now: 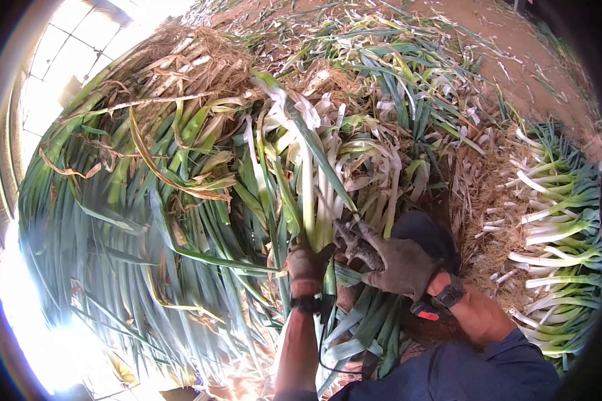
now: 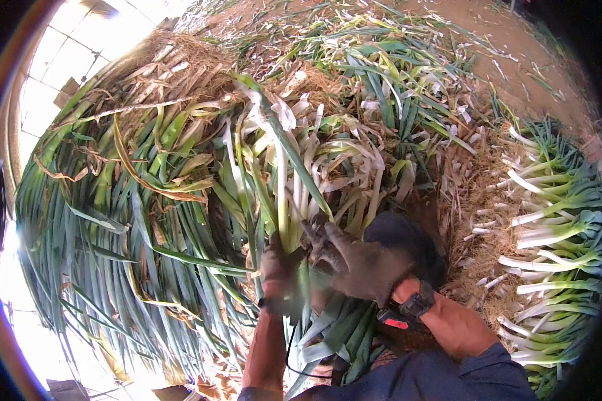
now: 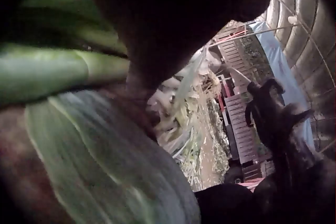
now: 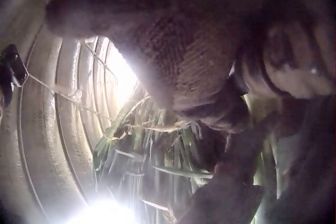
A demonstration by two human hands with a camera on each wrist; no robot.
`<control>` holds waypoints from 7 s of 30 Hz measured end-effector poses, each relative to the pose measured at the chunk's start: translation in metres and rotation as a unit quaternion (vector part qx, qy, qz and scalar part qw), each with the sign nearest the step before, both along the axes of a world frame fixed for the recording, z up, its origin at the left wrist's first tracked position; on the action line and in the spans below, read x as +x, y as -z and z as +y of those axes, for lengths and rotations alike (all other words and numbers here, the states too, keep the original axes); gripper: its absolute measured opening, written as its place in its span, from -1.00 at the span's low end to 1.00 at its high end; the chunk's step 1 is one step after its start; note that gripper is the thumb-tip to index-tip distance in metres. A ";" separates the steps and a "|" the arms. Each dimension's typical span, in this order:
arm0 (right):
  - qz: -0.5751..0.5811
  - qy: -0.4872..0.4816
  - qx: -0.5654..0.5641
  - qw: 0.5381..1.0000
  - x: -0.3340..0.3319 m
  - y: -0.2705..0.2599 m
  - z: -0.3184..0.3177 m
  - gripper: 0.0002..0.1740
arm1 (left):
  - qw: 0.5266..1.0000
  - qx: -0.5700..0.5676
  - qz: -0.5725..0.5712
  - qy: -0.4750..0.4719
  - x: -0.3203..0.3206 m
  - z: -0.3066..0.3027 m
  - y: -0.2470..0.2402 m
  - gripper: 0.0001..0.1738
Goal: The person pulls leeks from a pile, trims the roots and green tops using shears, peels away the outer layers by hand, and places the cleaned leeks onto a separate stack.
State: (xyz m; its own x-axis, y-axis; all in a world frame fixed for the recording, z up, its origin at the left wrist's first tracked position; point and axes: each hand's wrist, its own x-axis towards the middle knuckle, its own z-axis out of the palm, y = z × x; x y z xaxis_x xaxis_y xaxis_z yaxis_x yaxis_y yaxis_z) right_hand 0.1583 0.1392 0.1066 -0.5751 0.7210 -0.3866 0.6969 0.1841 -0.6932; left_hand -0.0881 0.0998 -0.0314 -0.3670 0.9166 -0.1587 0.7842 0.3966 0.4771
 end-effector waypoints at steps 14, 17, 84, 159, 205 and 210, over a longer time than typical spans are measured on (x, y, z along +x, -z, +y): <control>-0.021 0.026 -0.021 0.999 0.023 -0.008 -0.008 0.13 | 0.992 -0.088 0.061 -0.061 0.028 0.037 0.003 0.34; 0.024 0.068 0.017 0.997 0.033 -0.006 -0.010 0.14 | 0.992 -0.105 0.055 -0.037 0.012 0.044 0.012 0.09; 0.724 0.204 -0.515 0.411 -0.076 0.028 0.014 -0.47 | 0.915 0.050 -0.399 -0.036 0.016 -0.103 -0.130 -0.31; 0.195 -0.006 0.199 0.960 0.085 -0.040 0.185 -0.75 | 0.961 0.104 -0.250 -0.063 -0.041 -0.111 -0.165 -0.38; -0.057 0.042 0.581 0.811 0.039 -0.139 0.105 -0.30 | 0.993 0.020 -0.107 -0.038 0.069 -0.062 -0.198 -0.01; 0.088 -0.229 0.638 0.730 -0.024 -0.089 0.017 -0.54 | 0.976 0.105 -0.179 0.073 0.047 -0.045 -0.120 -0.45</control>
State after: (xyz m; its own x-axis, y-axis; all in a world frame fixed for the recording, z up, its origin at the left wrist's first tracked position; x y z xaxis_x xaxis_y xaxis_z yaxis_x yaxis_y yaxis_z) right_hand 0.1343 0.1559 0.1952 -0.8285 0.1455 0.5407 0.2800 0.9439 0.1750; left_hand -0.0413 0.0552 0.0884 -0.1852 0.9811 -0.0557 0.5937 0.1568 0.7893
